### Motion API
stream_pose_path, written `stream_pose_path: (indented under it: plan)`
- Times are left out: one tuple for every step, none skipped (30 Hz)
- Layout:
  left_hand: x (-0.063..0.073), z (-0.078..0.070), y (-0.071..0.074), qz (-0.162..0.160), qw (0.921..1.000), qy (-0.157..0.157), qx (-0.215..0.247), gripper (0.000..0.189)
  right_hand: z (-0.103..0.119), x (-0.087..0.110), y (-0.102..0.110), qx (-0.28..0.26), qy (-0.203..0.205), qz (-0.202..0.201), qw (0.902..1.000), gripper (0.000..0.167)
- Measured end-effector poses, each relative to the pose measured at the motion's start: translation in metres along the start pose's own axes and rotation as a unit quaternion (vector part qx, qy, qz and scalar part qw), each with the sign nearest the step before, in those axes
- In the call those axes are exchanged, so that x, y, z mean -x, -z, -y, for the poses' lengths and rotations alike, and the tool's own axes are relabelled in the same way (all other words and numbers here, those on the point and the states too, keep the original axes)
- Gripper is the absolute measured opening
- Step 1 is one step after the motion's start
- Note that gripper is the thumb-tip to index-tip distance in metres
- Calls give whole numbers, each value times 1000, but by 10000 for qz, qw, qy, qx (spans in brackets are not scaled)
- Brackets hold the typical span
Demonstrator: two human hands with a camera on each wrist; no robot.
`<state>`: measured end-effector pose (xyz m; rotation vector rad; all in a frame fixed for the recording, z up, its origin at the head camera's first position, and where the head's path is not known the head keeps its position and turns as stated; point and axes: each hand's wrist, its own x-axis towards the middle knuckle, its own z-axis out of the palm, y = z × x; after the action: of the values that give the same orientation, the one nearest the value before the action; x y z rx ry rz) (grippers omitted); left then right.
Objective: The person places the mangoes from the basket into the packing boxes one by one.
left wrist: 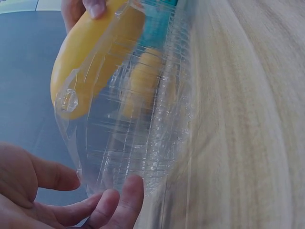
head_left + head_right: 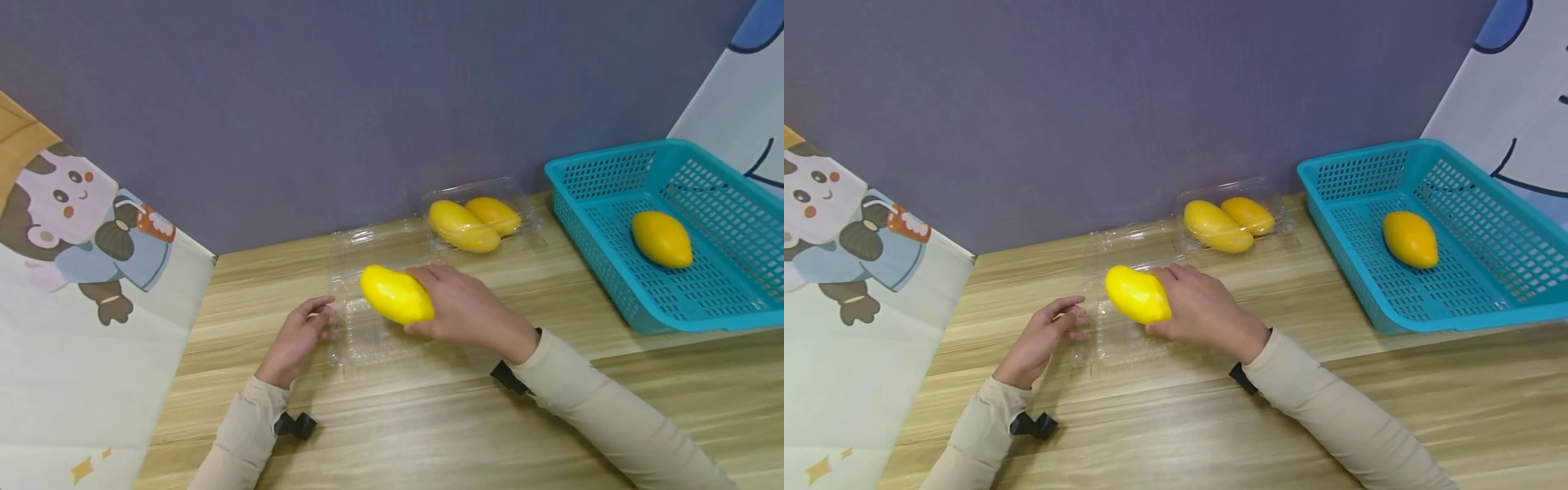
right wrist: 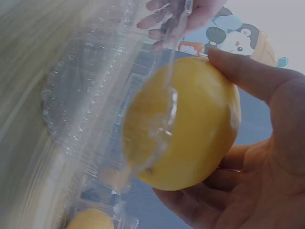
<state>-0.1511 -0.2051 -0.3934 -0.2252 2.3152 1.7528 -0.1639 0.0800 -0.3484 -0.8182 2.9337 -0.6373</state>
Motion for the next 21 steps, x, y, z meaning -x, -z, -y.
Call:
stream_pose_path:
  plan:
    - [0, 0, 0, 5, 10000, -6, 5, 42, 0, 0, -1, -16, -21, 22, 10000, 86]
    - [0, 0, 0, 18, 10000, -12, 6, 43, 0, 0, -2, -22, -48, 52, 10000, 86]
    - [0, 0, 0, 16, 10000, -9, 9, 43, 0, -1, -3, -30, -71, 87, 9999, 87]
    - [1, -1, -1, 21, 10000, -12, 13, 43, 1, -1, -4, -32, -81, 119, 9999, 87]
    - [1, -1, -1, 17, 10000, -7, 19, 43, 1, -1, -6, -31, -114, 154, 9998, 87]
    - [1, -1, -1, 18, 10000, -5, 17, 43, 2, -2, -7, -27, -141, 192, 9997, 87]
    - [1, 0, -1, 12, 10000, -1, 19, 43, 2, -2, -9, -3, -165, 219, 9996, 87]
    - [1, 0, -1, 8, 10000, 3, 17, 43, 3, -3, -10, 14, -193, 240, 9995, 88]
    - [1, 0, -1, 0, 10000, 7, 18, 43, 3, -3, -12, 40, -198, 240, 9995, 88]
    - [1, 0, -2, -5, 10000, 3, 20, 43, 3, -3, -14, 65, -216, 242, 9995, 88]
    - [1, 0, -2, -7, 10000, -2, 19, 43, 4, -3, -15, 96, -236, 245, 9994, 88]
    - [1, 0, -2, -8, 10000, -7, 21, 43, 4, -3, -17, 123, -238, 242, 9993, 88]
    - [1, 0, -2, -14, 10000, -9, 27, 42, 3, -4, -19, 151, -227, 230, 9994, 88]
    - [1, 0, -2, -19, 10000, -20, 40, 43, 3, -4, -21, 175, -216, 215, 9994, 87]
    - [1, 0, -2, -23, 10000, -19, 52, 43, 3, -4, -23, 203, -201, 208, 9994, 86]
    - [1, 0, -2, -23, 10000, -23, 64, 43, 2, -4, -25, 231, -195, 206, 9993, 85]
    - [1, 0, -3, -19, 10000, -27, 81, 43, 2, -5, -27, 267, -182, 212, 9993, 85]
    - [0, 0, -3, -17, 9999, -23, 98, 43, 1, -5, -29, 294, -181, 223, 9992, 84]
    - [0, 1, -3, -10, 9999, -24, 105, 43, 1, -5, -31, 337, -162, 227, 9990, 83]
    - [0, 1, -3, -5, 9999, -27, 108, 44, 1, -4, -32, 379, -154, 244, 9989, 82]
    - [0, 1, -3, -3, 9999, -25, 110, 44, 1, -4, -34, 405, -150, 265, 9987, 80]
